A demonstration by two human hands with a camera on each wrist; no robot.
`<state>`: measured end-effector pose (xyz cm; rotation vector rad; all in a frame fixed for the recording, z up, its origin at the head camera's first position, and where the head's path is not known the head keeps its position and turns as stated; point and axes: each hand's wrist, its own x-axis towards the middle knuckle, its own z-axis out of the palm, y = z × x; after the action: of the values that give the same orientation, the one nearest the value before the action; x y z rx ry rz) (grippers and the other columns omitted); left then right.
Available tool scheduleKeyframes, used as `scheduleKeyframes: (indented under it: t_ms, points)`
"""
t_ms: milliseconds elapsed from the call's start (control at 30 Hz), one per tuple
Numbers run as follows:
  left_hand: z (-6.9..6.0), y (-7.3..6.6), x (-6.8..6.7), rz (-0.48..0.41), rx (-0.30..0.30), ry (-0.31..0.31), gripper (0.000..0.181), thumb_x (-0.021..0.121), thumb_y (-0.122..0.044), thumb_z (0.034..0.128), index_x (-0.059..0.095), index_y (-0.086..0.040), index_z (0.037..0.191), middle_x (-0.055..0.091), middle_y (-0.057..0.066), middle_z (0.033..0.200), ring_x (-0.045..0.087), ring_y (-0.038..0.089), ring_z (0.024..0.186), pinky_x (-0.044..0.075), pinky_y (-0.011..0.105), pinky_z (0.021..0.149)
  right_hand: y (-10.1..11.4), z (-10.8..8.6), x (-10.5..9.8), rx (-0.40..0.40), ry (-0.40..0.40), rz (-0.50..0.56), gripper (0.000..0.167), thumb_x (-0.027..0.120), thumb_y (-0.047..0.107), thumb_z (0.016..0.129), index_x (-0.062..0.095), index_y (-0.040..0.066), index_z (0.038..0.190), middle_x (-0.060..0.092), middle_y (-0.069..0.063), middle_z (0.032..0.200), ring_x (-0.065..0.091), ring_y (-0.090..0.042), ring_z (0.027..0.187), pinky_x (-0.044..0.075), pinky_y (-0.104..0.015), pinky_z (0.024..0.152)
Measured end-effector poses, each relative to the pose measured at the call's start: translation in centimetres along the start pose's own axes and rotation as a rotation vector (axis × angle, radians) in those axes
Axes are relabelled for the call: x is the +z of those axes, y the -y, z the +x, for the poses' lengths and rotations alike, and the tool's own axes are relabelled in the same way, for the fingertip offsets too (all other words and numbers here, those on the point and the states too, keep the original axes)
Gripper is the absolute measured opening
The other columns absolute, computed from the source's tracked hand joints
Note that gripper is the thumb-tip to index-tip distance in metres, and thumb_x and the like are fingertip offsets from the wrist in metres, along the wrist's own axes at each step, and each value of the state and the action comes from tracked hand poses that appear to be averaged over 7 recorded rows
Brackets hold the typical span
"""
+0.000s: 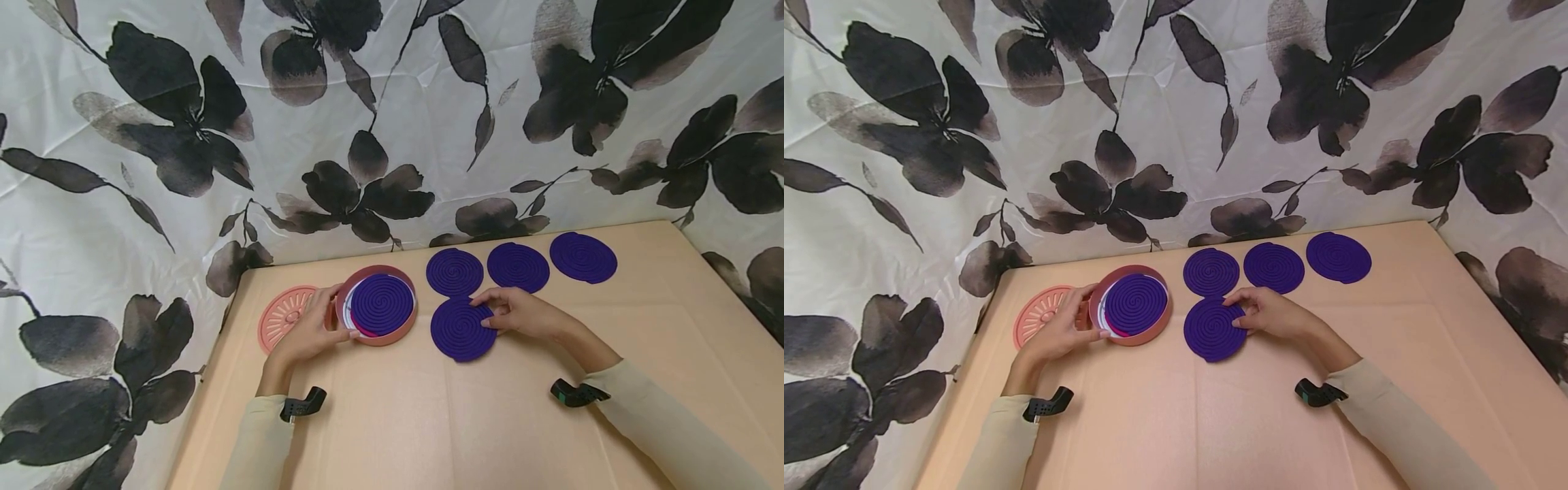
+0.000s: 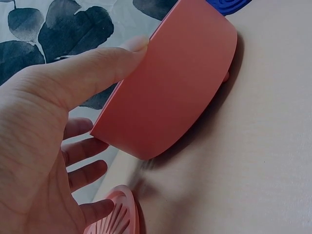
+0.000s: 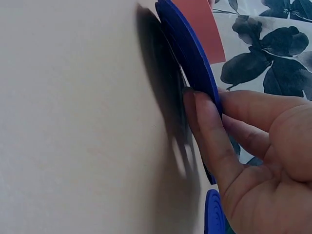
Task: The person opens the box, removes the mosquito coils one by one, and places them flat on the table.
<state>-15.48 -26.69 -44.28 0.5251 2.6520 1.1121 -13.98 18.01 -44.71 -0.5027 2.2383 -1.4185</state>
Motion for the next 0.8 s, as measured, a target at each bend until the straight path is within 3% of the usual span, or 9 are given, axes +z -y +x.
scheduleKeyframes:
  t_ms: [67, 267, 533, 800]
  points:
    - [-0.01, -0.04, -0.03, -0.006, -0.004, 0.001, 0.103, 0.086, -0.049, 0.0761, 0.03, -0.02, 0.158, 0.039, 0.005, 0.149, 0.032, 0.025, 0.141, 0.031, 0.057, 0.116, 0.11, -0.04, 0.01, -0.015, -0.014, -0.022, 0.042, 0.075, 0.004, 0.09, 0.063, -0.001, 0.13, 0.062, -0.019, 0.131, 0.052, -0.011, 0.075, 0.047, -0.021, 0.069]
    - [-0.05, -0.06, -0.1, -0.019, -0.007, 0.008, 0.103, 0.086, -0.049, 0.0761, 0.03, -0.021, 0.158, 0.039, 0.005, 0.149, 0.031, 0.025, 0.141, 0.031, 0.057, 0.117, 0.07, -0.05, 0.09, -0.02, -0.038, -0.085, 0.041, 0.073, 0.001, 0.09, 0.063, 0.0, 0.13, 0.065, -0.016, 0.126, 0.06, -0.02, 0.099, 0.051, -0.021, 0.082]
    - [-0.13, 0.07, -0.19, -0.015, -0.004, 0.011, 0.102, 0.086, -0.048, 0.0763, 0.03, -0.021, 0.158, 0.039, 0.005, 0.15, 0.031, 0.025, 0.142, 0.031, 0.057, 0.117, -0.21, 0.03, 0.28, 0.006, -0.055, -0.089, 0.038, 0.068, -0.005, 0.091, 0.063, -0.004, 0.129, 0.066, -0.015, 0.112, 0.063, -0.021, 0.096, 0.053, -0.02, 0.079]
    - [-0.31, 0.13, -0.31, -0.015, 0.001, 0.018, 0.102, 0.086, -0.049, 0.0766, 0.03, -0.022, 0.158, 0.038, 0.005, 0.15, 0.031, 0.025, 0.142, 0.03, 0.057, 0.117, 0.23, -0.25, 0.49, 0.007, -0.049, -0.094, 0.039, 0.063, -0.009, 0.09, 0.062, -0.007, 0.129, 0.067, -0.016, 0.113, 0.064, -0.024, 0.099, 0.054, -0.021, 0.08]
